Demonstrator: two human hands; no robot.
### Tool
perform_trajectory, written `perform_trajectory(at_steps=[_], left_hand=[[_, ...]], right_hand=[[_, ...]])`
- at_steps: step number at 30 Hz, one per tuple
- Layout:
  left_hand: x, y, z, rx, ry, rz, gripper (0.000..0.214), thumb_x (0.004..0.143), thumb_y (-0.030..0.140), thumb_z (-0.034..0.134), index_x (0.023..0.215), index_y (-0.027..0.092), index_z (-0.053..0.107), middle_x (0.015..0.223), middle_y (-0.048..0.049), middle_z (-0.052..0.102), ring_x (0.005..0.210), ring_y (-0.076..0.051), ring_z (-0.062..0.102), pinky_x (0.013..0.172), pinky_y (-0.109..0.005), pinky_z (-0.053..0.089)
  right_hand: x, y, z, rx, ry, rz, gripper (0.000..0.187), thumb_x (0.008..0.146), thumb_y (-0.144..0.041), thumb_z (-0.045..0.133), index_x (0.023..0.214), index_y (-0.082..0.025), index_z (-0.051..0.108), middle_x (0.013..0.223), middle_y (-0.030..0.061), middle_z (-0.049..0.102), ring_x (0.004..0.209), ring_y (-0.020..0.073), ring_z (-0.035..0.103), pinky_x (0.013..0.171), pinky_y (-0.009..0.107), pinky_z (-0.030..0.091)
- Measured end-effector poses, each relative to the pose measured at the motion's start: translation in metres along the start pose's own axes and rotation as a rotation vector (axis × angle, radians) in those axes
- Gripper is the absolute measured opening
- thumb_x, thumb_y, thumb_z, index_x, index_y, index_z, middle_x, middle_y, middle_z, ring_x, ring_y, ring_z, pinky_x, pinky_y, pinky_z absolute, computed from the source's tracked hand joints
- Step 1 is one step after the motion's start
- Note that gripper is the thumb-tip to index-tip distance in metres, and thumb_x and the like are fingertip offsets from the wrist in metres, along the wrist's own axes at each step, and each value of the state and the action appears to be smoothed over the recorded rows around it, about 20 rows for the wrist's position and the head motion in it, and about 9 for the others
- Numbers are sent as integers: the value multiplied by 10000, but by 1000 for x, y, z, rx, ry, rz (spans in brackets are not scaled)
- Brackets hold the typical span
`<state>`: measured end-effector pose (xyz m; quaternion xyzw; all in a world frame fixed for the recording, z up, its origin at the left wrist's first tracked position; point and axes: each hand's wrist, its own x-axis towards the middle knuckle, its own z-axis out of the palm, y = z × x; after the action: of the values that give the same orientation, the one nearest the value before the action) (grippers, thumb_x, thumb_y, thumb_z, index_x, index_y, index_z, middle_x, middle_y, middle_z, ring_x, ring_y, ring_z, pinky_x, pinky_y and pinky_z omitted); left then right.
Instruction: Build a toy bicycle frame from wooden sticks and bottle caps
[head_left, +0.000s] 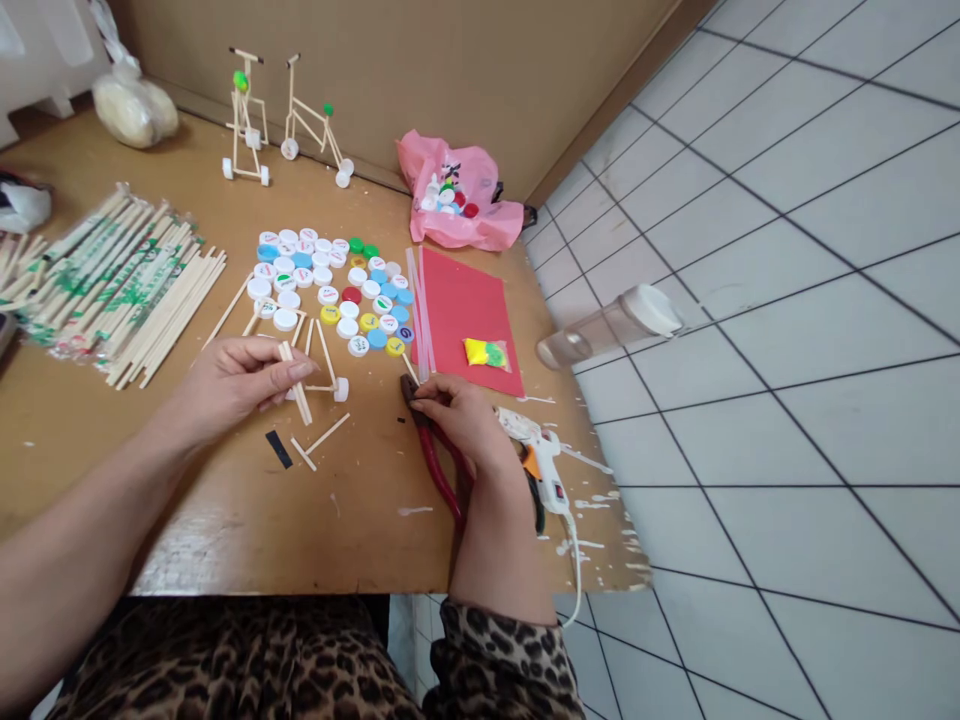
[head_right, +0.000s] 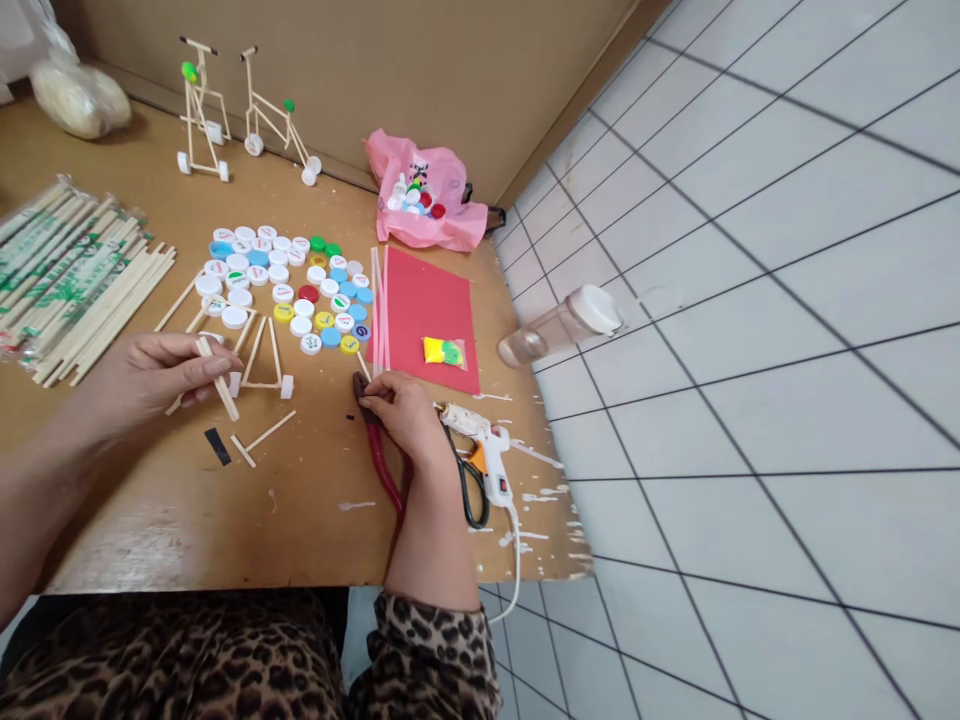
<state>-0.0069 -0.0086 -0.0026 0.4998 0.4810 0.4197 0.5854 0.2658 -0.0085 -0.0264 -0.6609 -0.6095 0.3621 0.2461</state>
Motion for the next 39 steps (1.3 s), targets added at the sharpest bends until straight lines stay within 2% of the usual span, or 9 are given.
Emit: perform_trajectory(at_steps=[6,16,18,21,24,29,32,35,39], left_hand=[[2,1,0,11,-38,16,300,581,464,828,586,190,706,503,26,554,457,-72,413,441,-221,301],[3,-2,-2,99,-100,85,289,652,474,776,637,188,738,518,15,567,477,-83,416,457,-227,315],[1,-1,-1,85,-115,98,259,650,445,780,616,192,735,525,13,581,482,-83,421,462,-227,323],[-1,2,0,55,-116,100,196,641,390,787,611,202,744,541,15,605,484,-78,421,469,-221,331],[-1,3,-1,44,-101,98,162,633,364,791,620,207,754,534,23,601,476,-71,406,463,-216,320],[1,1,-3,66,-90,109,183,636,377,775,614,199,741,515,24,588,470,-74,408,455,-213,318],[3,-1,-3,106,-90,119,199,643,393,763,617,198,735,554,5,636,496,-89,453,474,-220,348],[4,-3,-3,164,-118,140,248,650,436,754,601,196,719,594,-17,670,546,-115,512,502,-231,384],[5,-10,-4,245,-155,171,272,692,458,718,642,191,724,635,-21,676,590,-131,533,533,-240,405]], right_hand=[[4,5,-2,115,-48,62,109,653,-296,619,613,-199,589,626,-40,565,598,124,488,624,261,399],[-6,-16,11,-331,157,-137,192,785,-136,506,615,-219,471,712,20,551,678,161,502,676,290,398],[-11,-22,16,-193,261,-219,167,815,-182,513,657,-225,480,680,5,544,641,154,499,631,279,397],[-16,-26,14,277,390,-354,153,869,-320,520,746,-235,490,639,-32,559,521,118,472,507,238,368],[-15,-25,2,665,468,-405,292,793,-447,663,753,-240,460,654,-54,586,461,82,449,424,201,316],[-24,-30,-14,755,549,-442,385,724,-474,752,728,-254,436,512,-110,380,452,78,402,460,199,360],[-38,-36,-8,591,469,-341,318,761,-494,688,742,-264,468,493,-106,338,434,90,351,458,223,353],[-49,-35,9,254,208,-156,231,801,-450,633,753,-236,559,550,-61,457,486,104,433,498,242,390],[-61,-28,41,-232,-72,-264,177,863,-214,554,958,-181,700,822,44,663,746,164,603,704,292,475]])
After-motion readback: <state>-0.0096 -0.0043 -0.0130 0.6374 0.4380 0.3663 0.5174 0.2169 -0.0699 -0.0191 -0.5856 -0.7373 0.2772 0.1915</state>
